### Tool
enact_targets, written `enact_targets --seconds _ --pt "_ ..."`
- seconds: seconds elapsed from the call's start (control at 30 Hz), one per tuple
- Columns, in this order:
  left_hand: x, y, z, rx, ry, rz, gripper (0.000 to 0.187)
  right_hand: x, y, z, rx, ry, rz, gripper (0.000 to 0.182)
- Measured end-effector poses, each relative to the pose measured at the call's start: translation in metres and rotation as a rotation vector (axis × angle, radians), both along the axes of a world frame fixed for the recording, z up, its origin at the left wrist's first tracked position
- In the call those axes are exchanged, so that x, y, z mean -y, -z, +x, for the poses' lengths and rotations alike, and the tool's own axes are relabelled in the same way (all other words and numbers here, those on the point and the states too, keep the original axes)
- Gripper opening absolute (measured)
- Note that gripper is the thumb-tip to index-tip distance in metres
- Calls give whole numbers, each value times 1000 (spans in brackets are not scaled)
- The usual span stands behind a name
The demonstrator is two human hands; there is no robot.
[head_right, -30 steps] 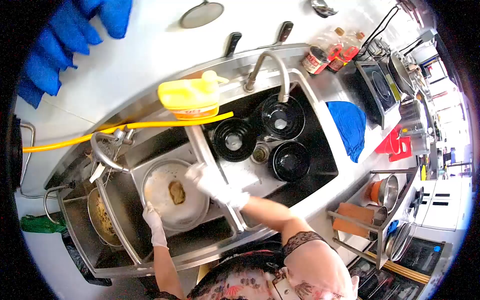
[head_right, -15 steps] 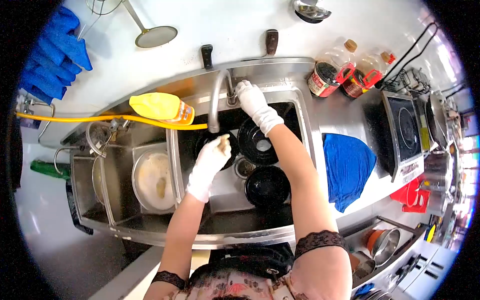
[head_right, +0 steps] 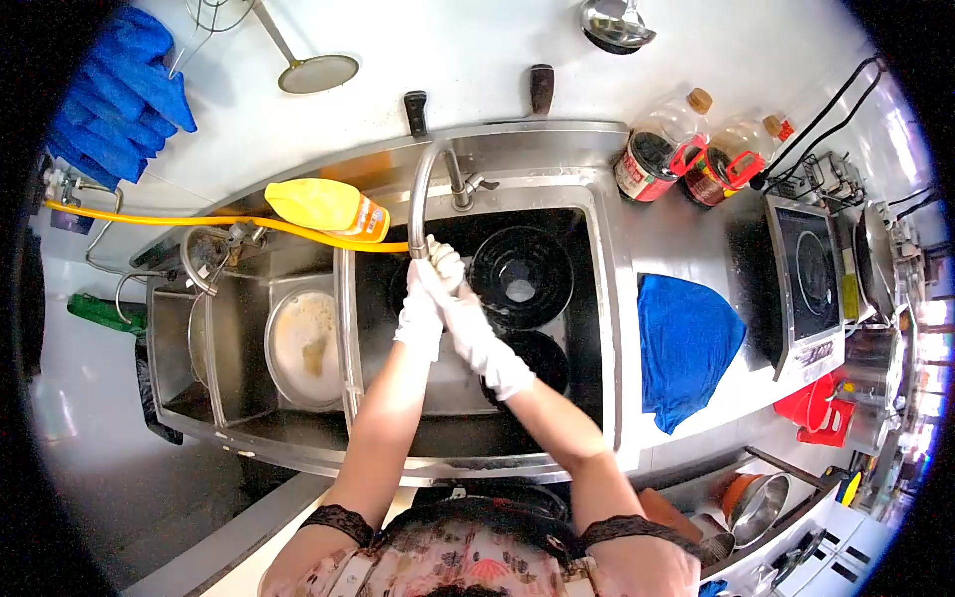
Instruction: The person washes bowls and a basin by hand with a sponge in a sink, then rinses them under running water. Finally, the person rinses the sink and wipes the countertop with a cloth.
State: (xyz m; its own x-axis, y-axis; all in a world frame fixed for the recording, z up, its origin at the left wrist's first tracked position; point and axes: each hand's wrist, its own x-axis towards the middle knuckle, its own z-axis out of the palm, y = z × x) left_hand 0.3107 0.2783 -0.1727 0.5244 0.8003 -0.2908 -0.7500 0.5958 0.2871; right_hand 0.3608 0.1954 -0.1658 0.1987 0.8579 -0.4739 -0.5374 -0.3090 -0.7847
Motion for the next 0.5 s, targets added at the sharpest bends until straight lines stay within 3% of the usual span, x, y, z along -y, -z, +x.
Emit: enact_targets --seconds 0.03,0.07,0.1,0.13,0.17,0.2,0.23,0.27,0.3,0.37,0.43,0.47,0.5 --pt "6 -12 3 8 -2 -3 21 -4 -1 -7 -314 15 -71 59" --pt "15 -28 6 -196 -85 -4 13 -6 4 -7 -195 -40 255 50" --pt "22 -40 3 -403 -166 0 18 -14 9 -8 -76 -94 585 42" --pt "31 -37 -7 -768 -63 399 29 -36 42 -16 -960 -98 132 26" --pt "35 -22 -1 -633 -196 59 32 -42 79 -15 -586 -69 66 15" --pt "40 -21 -5 -943 -211 272 31 -42 74 -22 -597 -68 68 15" --pt "46 -20 -11 -1245 -222 489 31 -40 61 -27 -288 -36 177 15" --pt "46 -9 -24 -542 -81 205 25 -38 45 -28 29 -4 282 15" --pt "50 -4 -1 -462 -419 134 23 -34 28 -30 348 28 379 16" --pt "60 -31 -20 -1295 -309 739 18 -31 10 -29 998 93 561 17" --pt "39 -56 -25 -1519 98 598 26 -44 27 -15 1338 -485 304 21" --pt "21 20 -37 -1505 153 858 27 -33 21 -8 1379 -500 346 27" --pt "6 29 -39 -1569 303 696 23 -26 -26 -9 1143 -634 -96 32"
